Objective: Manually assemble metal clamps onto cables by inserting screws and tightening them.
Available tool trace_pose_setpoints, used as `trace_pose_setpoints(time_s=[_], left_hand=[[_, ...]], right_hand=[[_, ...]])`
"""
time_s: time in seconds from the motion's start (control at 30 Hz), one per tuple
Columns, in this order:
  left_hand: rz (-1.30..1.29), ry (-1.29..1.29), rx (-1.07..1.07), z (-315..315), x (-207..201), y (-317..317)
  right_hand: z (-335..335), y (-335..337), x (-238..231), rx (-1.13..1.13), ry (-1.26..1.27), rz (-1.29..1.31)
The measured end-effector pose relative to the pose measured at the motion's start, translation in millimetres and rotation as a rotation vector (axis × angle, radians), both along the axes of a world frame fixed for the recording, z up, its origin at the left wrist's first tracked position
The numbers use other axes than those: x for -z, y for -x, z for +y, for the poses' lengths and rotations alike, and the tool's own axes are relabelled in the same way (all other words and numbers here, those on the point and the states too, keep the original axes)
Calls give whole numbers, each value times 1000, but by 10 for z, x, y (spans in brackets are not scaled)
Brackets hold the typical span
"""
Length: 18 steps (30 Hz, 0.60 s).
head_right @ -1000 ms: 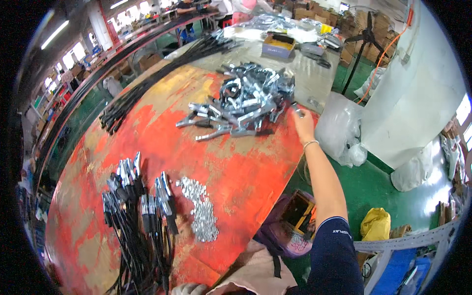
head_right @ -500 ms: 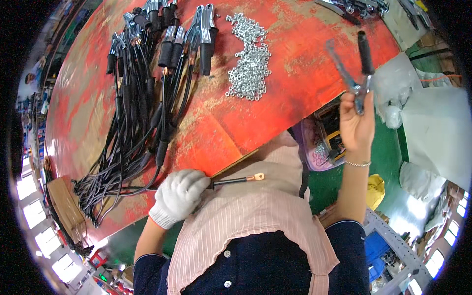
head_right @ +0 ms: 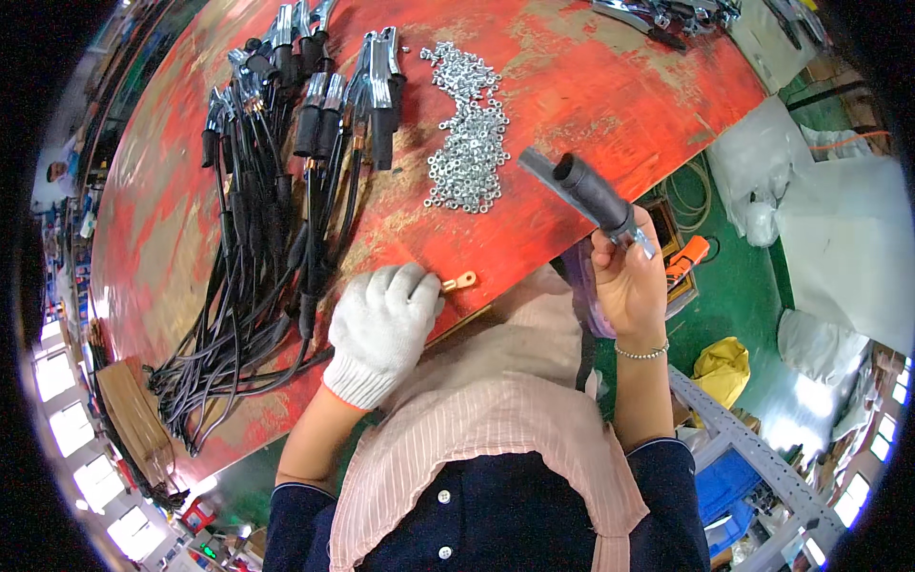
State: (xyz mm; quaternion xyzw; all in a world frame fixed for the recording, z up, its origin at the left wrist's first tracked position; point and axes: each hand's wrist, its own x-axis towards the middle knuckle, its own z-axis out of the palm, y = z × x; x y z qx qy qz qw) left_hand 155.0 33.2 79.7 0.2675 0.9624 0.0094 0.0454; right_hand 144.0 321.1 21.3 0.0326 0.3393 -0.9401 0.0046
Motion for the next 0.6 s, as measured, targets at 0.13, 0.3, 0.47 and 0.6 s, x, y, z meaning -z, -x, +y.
trace_pose_setpoints(time_s=[0.13,0.3,0.47,0.6], left_hand=[[-466,-572,-269,-125,-230,74],[-1417,-740,-486,-282,-436,551],[-1224,-914,-544,-239,-286,423],[-932,-803,-522,-51,-202,244]], right_hand=[[-34,1,-59,-81,47,36],[-135,25,62,-56,82,1],[-283,7,-160,-51,12,-26],[-441,-1,-311,-109,-245,18]])
